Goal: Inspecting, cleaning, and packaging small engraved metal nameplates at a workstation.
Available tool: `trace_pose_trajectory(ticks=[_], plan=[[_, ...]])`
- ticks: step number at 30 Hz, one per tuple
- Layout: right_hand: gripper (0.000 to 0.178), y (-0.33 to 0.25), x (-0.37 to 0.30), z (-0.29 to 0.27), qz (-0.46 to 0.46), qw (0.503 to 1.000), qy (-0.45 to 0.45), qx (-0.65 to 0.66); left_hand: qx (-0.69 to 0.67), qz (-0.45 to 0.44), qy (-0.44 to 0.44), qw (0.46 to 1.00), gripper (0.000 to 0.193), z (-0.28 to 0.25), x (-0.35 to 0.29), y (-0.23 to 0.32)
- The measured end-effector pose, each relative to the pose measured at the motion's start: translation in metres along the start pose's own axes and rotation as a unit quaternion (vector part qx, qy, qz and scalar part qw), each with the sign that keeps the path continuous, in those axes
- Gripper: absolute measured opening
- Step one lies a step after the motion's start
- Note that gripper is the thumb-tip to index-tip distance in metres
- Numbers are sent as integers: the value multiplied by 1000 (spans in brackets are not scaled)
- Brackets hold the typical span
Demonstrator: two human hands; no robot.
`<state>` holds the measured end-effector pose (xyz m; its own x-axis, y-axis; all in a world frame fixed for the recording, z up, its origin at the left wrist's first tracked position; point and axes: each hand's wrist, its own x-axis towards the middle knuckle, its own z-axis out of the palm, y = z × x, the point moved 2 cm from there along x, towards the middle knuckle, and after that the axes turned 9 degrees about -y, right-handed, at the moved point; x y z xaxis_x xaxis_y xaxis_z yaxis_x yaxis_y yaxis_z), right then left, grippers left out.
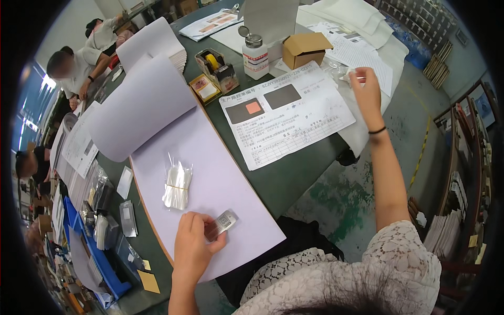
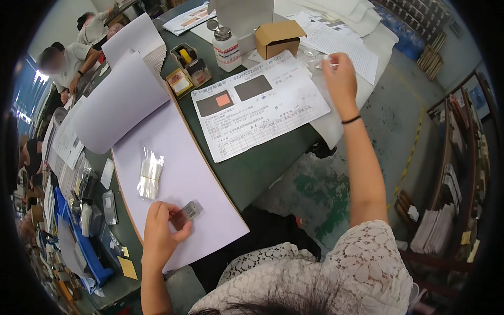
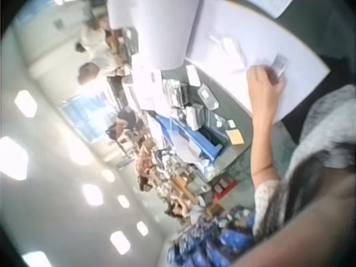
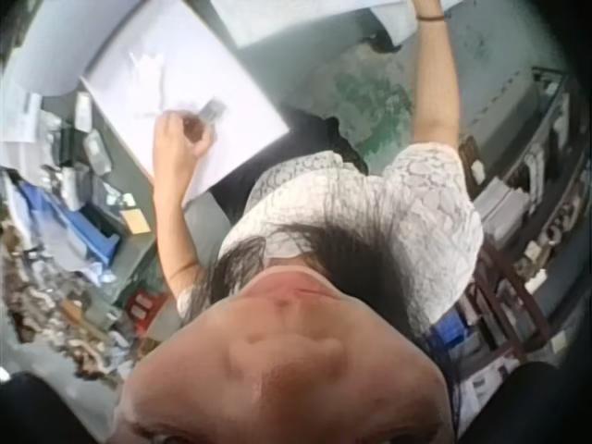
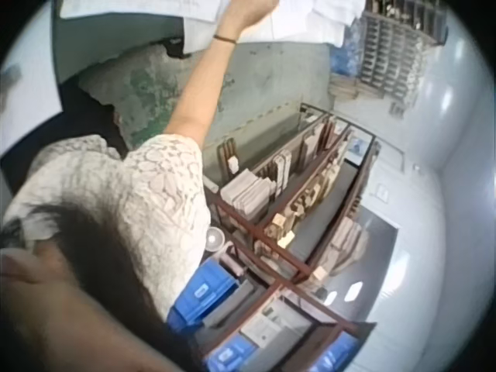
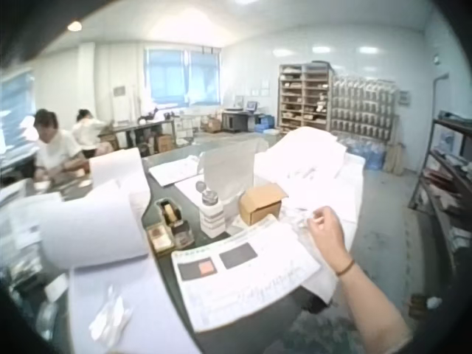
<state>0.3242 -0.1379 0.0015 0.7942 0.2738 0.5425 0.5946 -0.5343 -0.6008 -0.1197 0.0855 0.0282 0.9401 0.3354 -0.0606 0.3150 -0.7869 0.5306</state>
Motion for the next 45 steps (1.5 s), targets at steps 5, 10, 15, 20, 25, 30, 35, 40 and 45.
trace_pose_trajectory(ticks=[5,10,15,20,25,30,35,40,45], plan=[[45,63,44,13,112,983,-9,-144,-8,-35,13,999,33,-3,3,-11],[43,100,45,15,165,977,-61,-120,31,-15,18,999,38,-9,1,0],[27,49,15,-5,26,941,-98,322,62,-2,90,994,44,-14,-12,6],[28,-70,-26,-16,-7,877,-237,419,-61,47,158,984,29,-24,-12,16],[31,-152,-63,8,-59,815,-361,449,-105,87,164,977,30,-24,0,31],[24,-168,-55,29,3,777,-415,473,-10,-17,107,994,43,-9,-12,1],[24,-164,24,66,-75,913,-281,287,-25,-57,101,993,44,2,-15,-16],[29,-136,115,111,-200,942,-226,146,-56,-71,116,989,36,5,-18,-15],[33,-124,133,142,-270,924,-268,44,-44,-84,111,989,38,7,-15,-14]])
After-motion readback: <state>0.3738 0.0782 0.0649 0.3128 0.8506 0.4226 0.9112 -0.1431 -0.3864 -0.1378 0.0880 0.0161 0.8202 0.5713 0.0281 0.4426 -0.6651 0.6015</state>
